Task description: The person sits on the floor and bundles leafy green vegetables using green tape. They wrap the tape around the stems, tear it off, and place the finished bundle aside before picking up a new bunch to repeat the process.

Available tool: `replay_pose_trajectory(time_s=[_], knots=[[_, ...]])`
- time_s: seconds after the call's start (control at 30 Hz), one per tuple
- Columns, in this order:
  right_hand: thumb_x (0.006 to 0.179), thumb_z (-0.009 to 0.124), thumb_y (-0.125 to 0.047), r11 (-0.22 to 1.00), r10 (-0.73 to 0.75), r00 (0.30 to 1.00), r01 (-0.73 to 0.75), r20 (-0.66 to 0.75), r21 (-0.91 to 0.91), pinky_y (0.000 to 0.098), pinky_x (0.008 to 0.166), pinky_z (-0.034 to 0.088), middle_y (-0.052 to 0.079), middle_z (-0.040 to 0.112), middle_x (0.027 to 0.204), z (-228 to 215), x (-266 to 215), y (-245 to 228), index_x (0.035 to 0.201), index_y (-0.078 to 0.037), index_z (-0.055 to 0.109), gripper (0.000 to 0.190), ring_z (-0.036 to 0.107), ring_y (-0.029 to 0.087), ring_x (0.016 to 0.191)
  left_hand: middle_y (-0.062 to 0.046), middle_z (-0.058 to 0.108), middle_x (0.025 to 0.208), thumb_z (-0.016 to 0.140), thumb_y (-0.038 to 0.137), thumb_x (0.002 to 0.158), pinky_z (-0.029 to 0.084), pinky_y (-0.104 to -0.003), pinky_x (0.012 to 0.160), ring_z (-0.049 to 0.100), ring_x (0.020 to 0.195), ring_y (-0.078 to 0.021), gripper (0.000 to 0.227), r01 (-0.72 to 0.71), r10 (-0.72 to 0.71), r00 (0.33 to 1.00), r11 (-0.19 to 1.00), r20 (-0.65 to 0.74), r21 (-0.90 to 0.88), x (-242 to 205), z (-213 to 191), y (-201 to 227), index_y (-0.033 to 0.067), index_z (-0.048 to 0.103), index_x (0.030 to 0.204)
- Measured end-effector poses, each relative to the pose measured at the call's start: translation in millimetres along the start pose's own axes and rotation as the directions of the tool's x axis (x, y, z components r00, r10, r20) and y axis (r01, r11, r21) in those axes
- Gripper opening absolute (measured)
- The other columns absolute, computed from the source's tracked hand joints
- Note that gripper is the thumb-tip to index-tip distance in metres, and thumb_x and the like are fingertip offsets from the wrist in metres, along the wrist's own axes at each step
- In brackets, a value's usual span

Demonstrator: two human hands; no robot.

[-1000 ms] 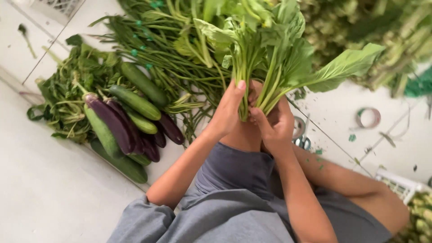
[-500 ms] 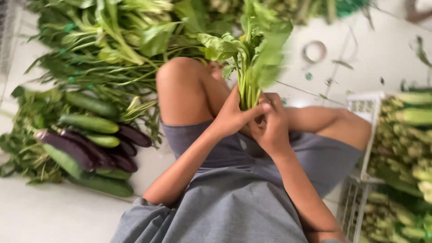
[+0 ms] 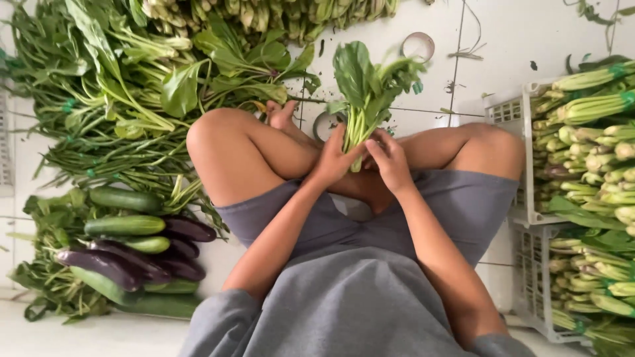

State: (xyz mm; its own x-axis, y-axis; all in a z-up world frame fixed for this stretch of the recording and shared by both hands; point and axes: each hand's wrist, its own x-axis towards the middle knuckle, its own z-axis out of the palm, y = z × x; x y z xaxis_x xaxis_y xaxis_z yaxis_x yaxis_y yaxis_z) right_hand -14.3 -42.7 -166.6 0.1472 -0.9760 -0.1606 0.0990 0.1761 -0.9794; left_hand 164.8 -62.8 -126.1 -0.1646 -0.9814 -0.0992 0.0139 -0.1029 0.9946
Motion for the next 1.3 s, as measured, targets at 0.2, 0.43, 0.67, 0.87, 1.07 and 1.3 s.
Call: replay_pose_trajectory(time_s=[0.2,0.43,0.67,0.87,1.07,1.3], knots=[[0.101,0.07,-0.012,0.986,0.017,0.996,-0.003,-0.084,0.166,0.0408,0.064,0.066,0.01,0.063,0.109,12.8,-5.4,-17.4,0.118,-0.002,0.061,0.022,0.072,0.02,0.081,-0.017,0.064,0.087,0.087,0.015,0.08,0.054,-0.041,0.072,0.064,0.08,-0.0243,0.044,-0.112,0.109,0.993,0.991,0.047,0.076,-13.2,-1.0,32.5,0.0037,0.056,0.11],[0.093,0.071,-0.003,0.96,0.08,0.982,-0.03,-0.173,0.279,0.0307,0.074,0.063,0.001,0.057,0.109,17.8,-7.5,-29.8,0.113,-0.007,0.062,0.023,0.064,0.015,0.093,-0.046,0.024,0.155,0.063,0.044,0.1,0.024,-0.059,0.124,0.024,0.15,-0.0505,0.092,0.174,-0.186,0.979,0.976,0.083,0.134,-20.9,11.7,41.2,-0.0192,0.02,0.151],[0.095,0.063,0.0,0.946,0.032,0.994,0.005,-0.107,0.324,0.0339,0.081,0.061,0.004,0.062,0.113,20.3,-11.2,-56.3,0.12,-0.01,0.059,0.027,0.065,0.017,0.098,-0.007,0.051,0.077,0.055,0.037,0.106,0.052,-0.033,0.062,0.059,0.071,-0.0179,0.029,0.059,-0.062,0.998,0.989,0.021,0.139,-11.9,2.7,21.9,0.0091,0.047,0.11],[0.094,0.064,0.002,0.966,-0.073,0.991,0.1,-0.116,0.24,0.0309,0.081,0.059,0.006,0.068,0.111,16.6,-10.3,-45.7,0.12,-0.011,0.056,0.03,0.068,0.014,0.098,-0.009,0.055,0.077,0.061,0.036,0.103,0.052,-0.034,0.062,0.062,0.07,-0.0182,0.03,0.041,-0.041,0.999,0.994,-0.006,0.104,-12.3,2.7,12.3,0.0097,0.05,0.113],[0.096,0.067,-0.002,0.987,-0.131,0.984,0.141,-0.119,0.081,0.0317,0.095,0.055,0.002,0.065,0.118,41.6,-14.2,-68.8,0.124,-0.012,0.054,0.033,0.062,0.011,0.109,-0.014,0.054,0.076,0.068,0.03,0.099,0.047,-0.039,0.065,0.057,0.074,-0.0224,0.029,-0.093,0.11,0.979,0.99,-0.169,0.106,-26.0,4.1,36.3,0.0089,0.053,0.112],[0.102,0.065,-0.005,0.967,-0.245,0.963,0.251,0.111,-0.046,0.0393,0.115,0.046,0.009,0.058,0.141,135.4,0.8,-130.8,0.147,-0.008,0.042,0.051,0.055,0.015,0.13,-0.018,0.047,0.083,0.061,0.029,0.103,0.048,-0.042,0.07,0.057,0.075,-0.0363,0.031,-0.286,0.382,0.832,0.917,-0.403,0.279,-58.6,-59.9,116.3,0.0053,0.051,0.121]])
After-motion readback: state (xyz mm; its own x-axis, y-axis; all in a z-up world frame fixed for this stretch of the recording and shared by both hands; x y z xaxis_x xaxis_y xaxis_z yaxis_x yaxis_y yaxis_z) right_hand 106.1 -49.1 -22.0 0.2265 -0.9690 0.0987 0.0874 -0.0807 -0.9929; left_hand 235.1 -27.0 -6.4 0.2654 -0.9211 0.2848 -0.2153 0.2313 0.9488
